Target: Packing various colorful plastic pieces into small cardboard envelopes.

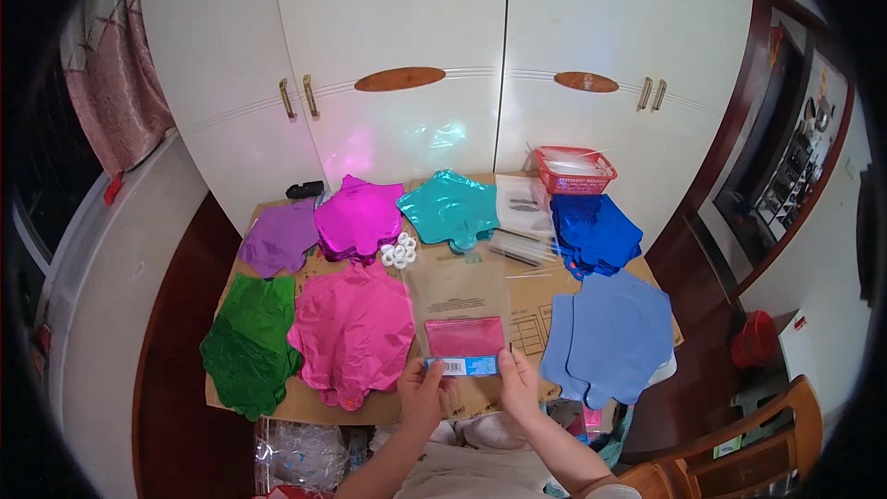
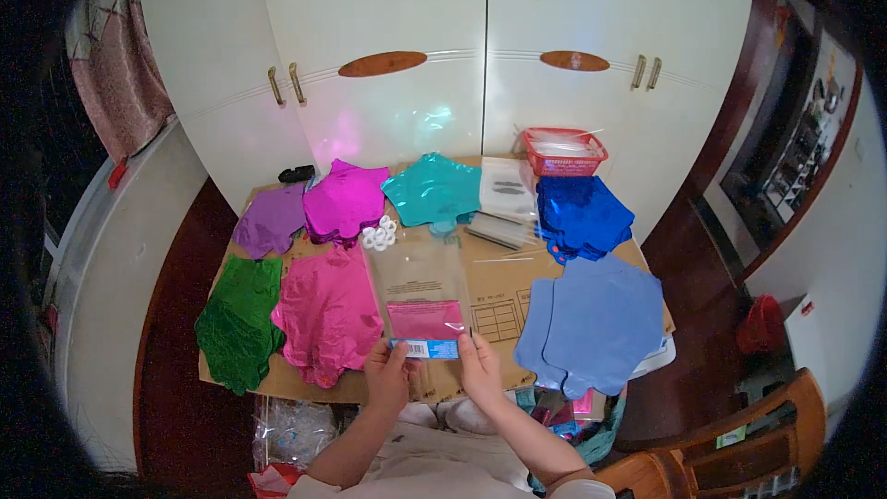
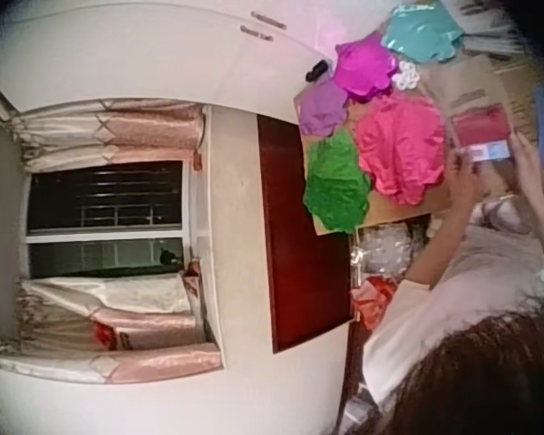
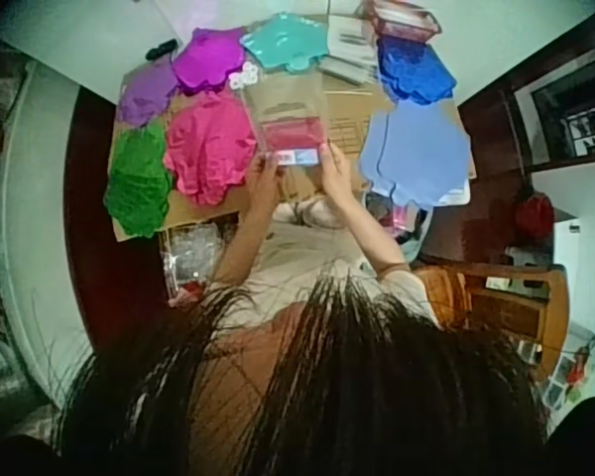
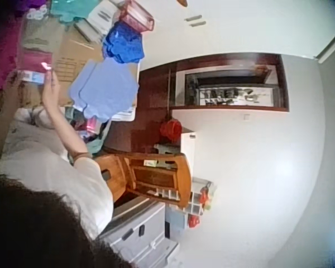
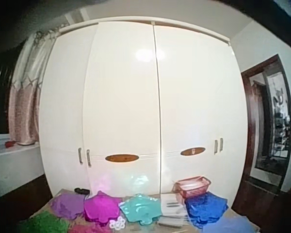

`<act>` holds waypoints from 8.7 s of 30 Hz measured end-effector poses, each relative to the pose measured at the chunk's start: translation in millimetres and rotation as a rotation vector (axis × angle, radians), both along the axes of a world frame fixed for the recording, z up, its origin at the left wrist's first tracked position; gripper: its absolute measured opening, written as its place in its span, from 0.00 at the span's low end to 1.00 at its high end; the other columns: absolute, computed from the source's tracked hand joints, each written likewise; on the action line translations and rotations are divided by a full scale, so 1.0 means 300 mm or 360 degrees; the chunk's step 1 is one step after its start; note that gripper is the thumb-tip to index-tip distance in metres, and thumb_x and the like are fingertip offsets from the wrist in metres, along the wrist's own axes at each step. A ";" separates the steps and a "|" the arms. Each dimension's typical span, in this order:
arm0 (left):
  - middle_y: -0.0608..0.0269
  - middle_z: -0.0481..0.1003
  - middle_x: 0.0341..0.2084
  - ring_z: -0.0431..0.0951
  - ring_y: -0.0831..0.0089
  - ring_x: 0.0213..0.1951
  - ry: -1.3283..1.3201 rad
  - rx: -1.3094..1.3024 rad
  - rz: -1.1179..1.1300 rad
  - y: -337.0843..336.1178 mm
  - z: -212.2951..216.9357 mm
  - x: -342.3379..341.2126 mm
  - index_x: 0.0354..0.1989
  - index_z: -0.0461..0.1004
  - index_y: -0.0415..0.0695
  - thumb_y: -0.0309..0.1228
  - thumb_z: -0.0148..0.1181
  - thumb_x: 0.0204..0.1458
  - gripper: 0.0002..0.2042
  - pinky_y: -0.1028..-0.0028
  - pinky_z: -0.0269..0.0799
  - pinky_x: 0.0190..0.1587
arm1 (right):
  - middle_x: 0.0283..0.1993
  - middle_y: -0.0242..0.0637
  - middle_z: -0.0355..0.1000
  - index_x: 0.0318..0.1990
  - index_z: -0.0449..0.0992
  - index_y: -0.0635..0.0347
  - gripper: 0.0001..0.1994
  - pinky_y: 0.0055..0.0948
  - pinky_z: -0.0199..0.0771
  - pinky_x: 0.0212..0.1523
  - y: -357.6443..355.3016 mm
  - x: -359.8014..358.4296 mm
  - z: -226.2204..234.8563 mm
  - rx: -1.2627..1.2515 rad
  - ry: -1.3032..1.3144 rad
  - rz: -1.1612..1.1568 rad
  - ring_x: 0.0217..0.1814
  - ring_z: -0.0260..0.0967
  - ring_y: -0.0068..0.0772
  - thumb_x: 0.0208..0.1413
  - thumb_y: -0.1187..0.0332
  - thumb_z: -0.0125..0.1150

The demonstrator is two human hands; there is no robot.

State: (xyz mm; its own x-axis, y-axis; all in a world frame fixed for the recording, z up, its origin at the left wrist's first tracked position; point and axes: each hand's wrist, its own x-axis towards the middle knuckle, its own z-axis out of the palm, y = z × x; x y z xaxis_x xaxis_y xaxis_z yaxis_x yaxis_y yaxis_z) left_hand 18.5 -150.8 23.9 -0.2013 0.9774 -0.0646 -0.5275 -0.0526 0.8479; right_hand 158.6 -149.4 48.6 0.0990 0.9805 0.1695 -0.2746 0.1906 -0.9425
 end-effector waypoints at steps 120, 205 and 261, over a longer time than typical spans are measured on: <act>0.61 0.75 0.35 0.74 0.74 0.33 0.0940 -0.0145 -0.0367 -0.056 -0.033 -0.202 0.43 0.72 0.40 0.21 0.60 0.45 0.14 0.74 0.70 0.36 | 0.21 0.18 0.63 0.32 0.75 0.59 0.04 0.14 0.54 0.22 0.175 0.245 0.149 -0.0338 -0.0785 0.0549 0.23 0.55 0.09 0.55 0.69 0.60; 0.62 0.69 0.25 0.72 0.63 0.32 0.2811 0.0932 -0.0220 0.086 0.020 -0.062 0.28 0.69 0.45 0.31 0.60 0.43 0.07 0.66 0.70 0.31 | 0.60 0.45 0.62 0.50 0.67 0.56 0.15 0.47 0.50 0.66 0.218 0.226 -0.159 0.0783 -0.1936 0.0806 0.66 0.53 0.52 0.53 0.71 0.53; 0.59 0.73 0.21 0.74 0.64 0.24 0.2112 0.0792 -0.0347 -0.073 -0.030 -0.123 0.26 0.72 0.41 0.26 0.60 0.43 0.04 0.67 0.69 0.26 | 0.33 0.38 0.68 0.33 0.72 0.58 0.08 0.38 0.68 0.41 0.071 0.257 -0.067 0.0731 -0.1790 0.0692 0.41 0.66 0.43 0.48 0.65 0.60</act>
